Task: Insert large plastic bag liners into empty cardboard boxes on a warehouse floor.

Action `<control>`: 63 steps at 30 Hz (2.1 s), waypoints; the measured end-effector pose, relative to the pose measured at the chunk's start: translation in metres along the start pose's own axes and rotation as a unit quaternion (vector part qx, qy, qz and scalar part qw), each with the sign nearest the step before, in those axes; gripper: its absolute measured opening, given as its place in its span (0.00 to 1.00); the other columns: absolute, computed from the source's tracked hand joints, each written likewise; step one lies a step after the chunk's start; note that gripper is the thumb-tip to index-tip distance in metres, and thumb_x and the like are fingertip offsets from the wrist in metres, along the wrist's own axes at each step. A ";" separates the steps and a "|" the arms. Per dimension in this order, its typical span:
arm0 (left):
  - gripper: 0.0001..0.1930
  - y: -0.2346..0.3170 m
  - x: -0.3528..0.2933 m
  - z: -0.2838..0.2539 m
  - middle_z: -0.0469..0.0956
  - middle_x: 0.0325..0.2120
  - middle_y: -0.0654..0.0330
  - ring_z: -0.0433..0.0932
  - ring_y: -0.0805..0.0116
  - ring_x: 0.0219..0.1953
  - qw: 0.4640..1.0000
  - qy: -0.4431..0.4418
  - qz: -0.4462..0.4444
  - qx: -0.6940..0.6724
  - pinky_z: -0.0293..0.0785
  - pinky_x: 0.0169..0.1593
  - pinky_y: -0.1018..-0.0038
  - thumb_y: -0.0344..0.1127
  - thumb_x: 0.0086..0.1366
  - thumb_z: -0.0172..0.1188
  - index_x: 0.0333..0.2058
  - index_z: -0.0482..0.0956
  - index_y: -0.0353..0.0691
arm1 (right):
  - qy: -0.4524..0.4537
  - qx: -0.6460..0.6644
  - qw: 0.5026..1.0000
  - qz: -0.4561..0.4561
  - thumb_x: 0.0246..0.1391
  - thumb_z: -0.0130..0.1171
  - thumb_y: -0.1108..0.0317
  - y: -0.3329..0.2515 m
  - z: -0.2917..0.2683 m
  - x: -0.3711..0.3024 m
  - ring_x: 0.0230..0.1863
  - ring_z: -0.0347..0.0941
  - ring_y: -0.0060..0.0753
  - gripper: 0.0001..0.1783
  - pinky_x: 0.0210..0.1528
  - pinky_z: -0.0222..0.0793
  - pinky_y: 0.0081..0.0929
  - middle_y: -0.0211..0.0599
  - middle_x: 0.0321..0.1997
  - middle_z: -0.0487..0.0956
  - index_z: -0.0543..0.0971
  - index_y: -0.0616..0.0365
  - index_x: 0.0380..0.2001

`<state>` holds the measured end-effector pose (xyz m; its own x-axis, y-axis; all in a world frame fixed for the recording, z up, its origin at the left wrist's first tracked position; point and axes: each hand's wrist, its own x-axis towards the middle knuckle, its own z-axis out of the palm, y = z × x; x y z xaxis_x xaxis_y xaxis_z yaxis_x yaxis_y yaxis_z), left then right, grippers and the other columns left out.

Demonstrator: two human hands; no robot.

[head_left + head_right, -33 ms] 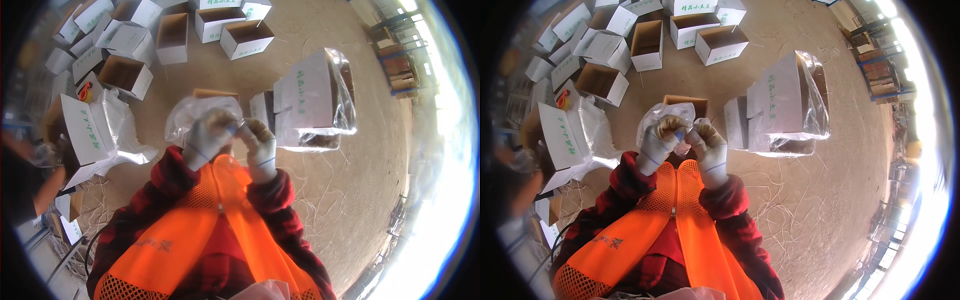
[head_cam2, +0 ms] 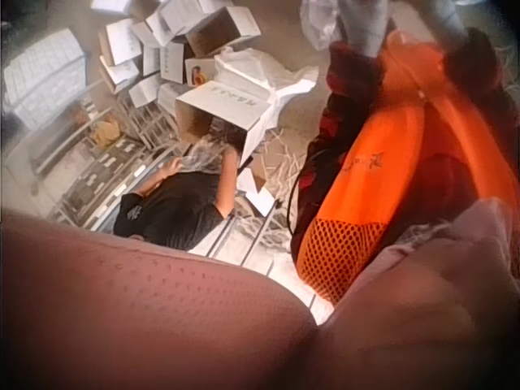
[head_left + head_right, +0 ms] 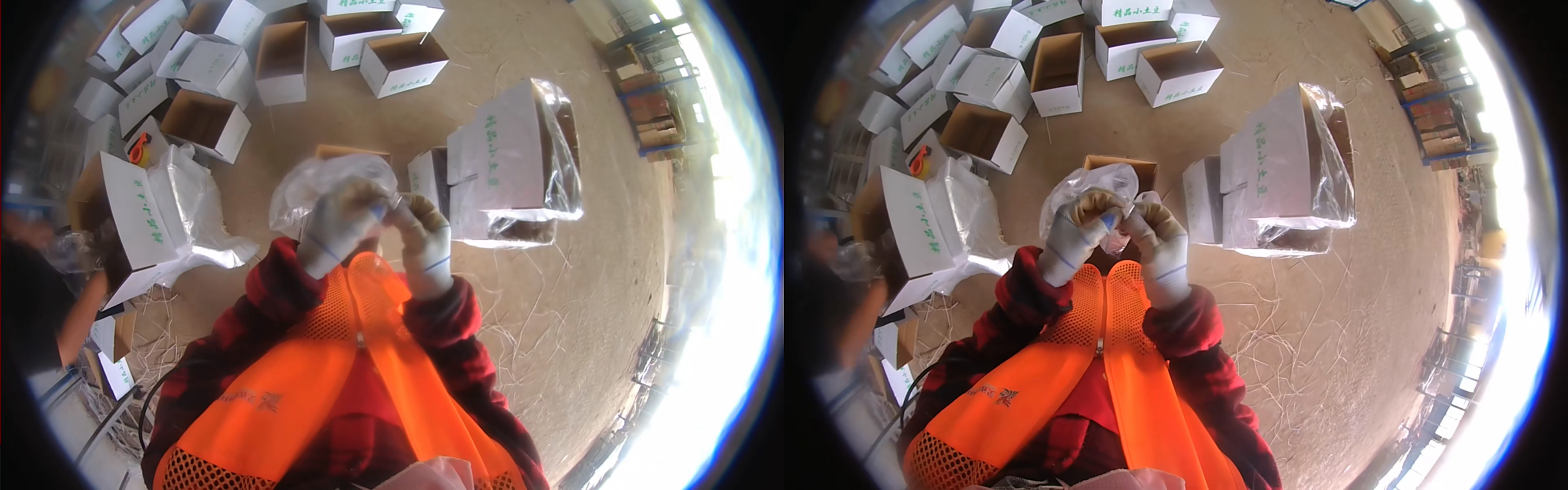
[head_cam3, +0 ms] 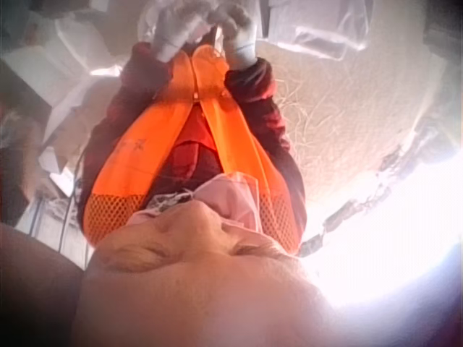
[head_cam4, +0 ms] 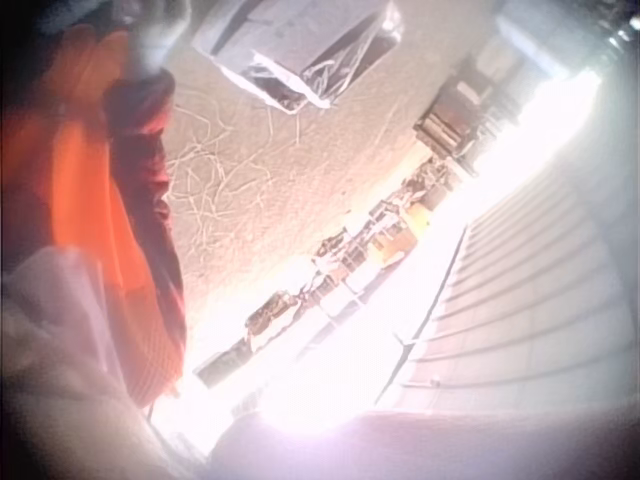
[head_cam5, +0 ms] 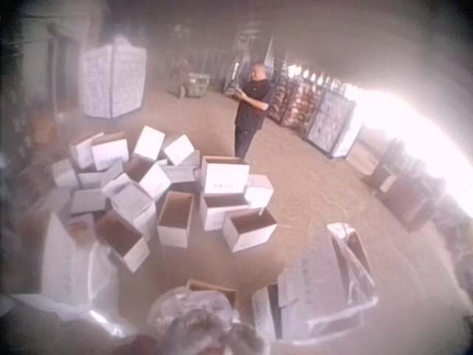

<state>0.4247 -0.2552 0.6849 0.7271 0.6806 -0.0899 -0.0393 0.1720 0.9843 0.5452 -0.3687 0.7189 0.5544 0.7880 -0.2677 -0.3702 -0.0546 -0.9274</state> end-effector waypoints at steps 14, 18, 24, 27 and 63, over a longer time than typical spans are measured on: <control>0.17 -0.013 0.042 -0.105 0.80 0.52 0.57 0.77 0.70 0.57 0.991 -0.010 0.131 0.010 0.73 0.60 0.75 0.40 0.75 0.63 0.54 0.80 0.34 | -0.118 -0.112 0.979 -0.120 0.67 0.60 0.77 -0.045 -0.053 0.033 0.38 0.81 0.27 0.10 0.45 0.77 0.26 0.32 0.37 0.84 0.83 0.61 0.49; 0.49 0.048 0.060 -0.178 0.64 0.72 0.50 0.60 0.59 0.76 0.976 0.007 0.149 0.155 0.58 0.75 0.63 0.58 0.66 0.72 0.74 0.60 0.36 | -0.012 -0.191 0.975 -0.115 0.66 0.61 0.75 -0.135 -0.099 0.015 0.37 0.82 0.32 0.09 0.39 0.78 0.29 0.39 0.39 0.85 0.82 0.61 0.48; 0.72 0.025 0.113 -0.115 0.52 0.78 0.46 0.48 0.52 0.81 0.913 -0.105 0.196 0.341 0.47 0.80 0.60 0.61 0.46 0.84 0.79 0.46 0.38 | -0.213 -0.268 0.925 -0.167 0.66 0.65 0.62 -0.227 -0.116 -0.009 0.43 0.83 0.44 0.14 0.44 0.78 0.43 0.38 0.35 0.85 0.85 0.65 0.39; 0.62 0.072 0.112 -0.026 0.62 0.73 0.44 0.59 0.52 0.75 0.923 -0.276 0.168 0.211 0.52 0.78 0.60 0.50 0.48 0.84 0.77 0.56 0.40 | -0.352 -0.312 0.870 -0.150 0.66 0.63 0.62 -0.236 -0.094 -0.002 0.41 0.81 0.42 0.14 0.44 0.76 0.43 0.39 0.35 0.85 0.85 0.66 0.39; 0.18 -0.089 0.120 -0.066 0.83 0.55 0.53 0.84 0.58 0.55 0.755 -0.160 -0.216 -0.598 0.81 0.60 0.52 0.42 0.84 0.43 0.60 0.75 0.40 | 0.144 -0.518 0.750 -0.384 0.47 0.79 0.54 0.043 0.009 0.018 0.67 0.67 0.59 0.55 0.68 0.61 0.57 0.53 0.69 0.70 0.63 0.59 0.74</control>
<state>0.4702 -0.1420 0.5766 0.9698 0.2035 -0.1341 -0.2032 0.9790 0.0161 0.5324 -0.3517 0.6767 0.5004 0.6743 0.5430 0.8371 -0.2169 -0.5022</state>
